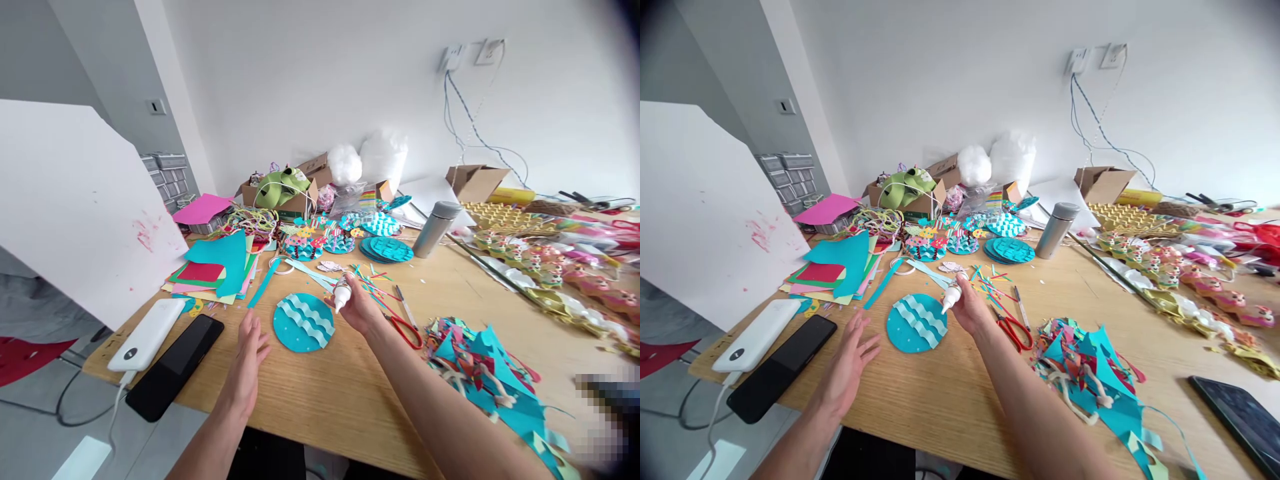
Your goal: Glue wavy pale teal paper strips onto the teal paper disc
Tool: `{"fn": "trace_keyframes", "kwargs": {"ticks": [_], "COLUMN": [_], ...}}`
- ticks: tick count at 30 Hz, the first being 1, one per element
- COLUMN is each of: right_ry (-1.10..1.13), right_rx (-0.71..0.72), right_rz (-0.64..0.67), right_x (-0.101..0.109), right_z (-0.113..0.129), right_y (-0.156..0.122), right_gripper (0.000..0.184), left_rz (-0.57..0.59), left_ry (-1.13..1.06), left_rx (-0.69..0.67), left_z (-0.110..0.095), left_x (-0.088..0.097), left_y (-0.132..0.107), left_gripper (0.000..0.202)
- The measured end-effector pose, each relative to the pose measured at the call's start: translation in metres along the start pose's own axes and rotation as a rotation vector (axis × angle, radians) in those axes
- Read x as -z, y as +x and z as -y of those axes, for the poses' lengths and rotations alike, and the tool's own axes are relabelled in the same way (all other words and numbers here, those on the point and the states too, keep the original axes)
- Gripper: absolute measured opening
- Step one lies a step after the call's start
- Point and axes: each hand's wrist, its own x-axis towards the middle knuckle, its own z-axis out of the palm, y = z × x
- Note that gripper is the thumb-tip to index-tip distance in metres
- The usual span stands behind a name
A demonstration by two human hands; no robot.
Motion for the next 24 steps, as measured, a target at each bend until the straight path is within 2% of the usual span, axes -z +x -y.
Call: {"fn": "trace_keyframes", "kwargs": {"ticks": [5,10,16,21,24], "right_ry": [-0.043,-0.009,0.045,0.08,0.087], "right_rx": [0.001,-0.105,-0.168,-0.204,-0.208], "right_rz": [0.0,0.016,0.076,0.138,0.171], "right_x": [-0.004,0.01,0.024,0.016,0.009], "right_z": [-0.006,0.0,-0.002,-0.012,-0.02], "right_y": [0.004,-0.022,-0.068,-0.086,-0.088], "right_gripper": [0.034,0.037,0.032,0.032,0.033], "left_rz": [-0.013,-0.008,0.005,0.065,0.178], "left_ry": [-0.097,-0.083,0.031,0.211,0.27], "left_rx": [0.041,0.02,-0.005,-0.037,-0.06], "left_z": [-0.003,-0.006,-0.017,-0.025,-0.028], "left_x": [-0.003,-0.004,-0.018,-0.04,-0.052], "left_y": [-0.002,0.013,0.062,0.104,0.121], "left_gripper": [0.056,0.056,0.057,0.062,0.065]}}
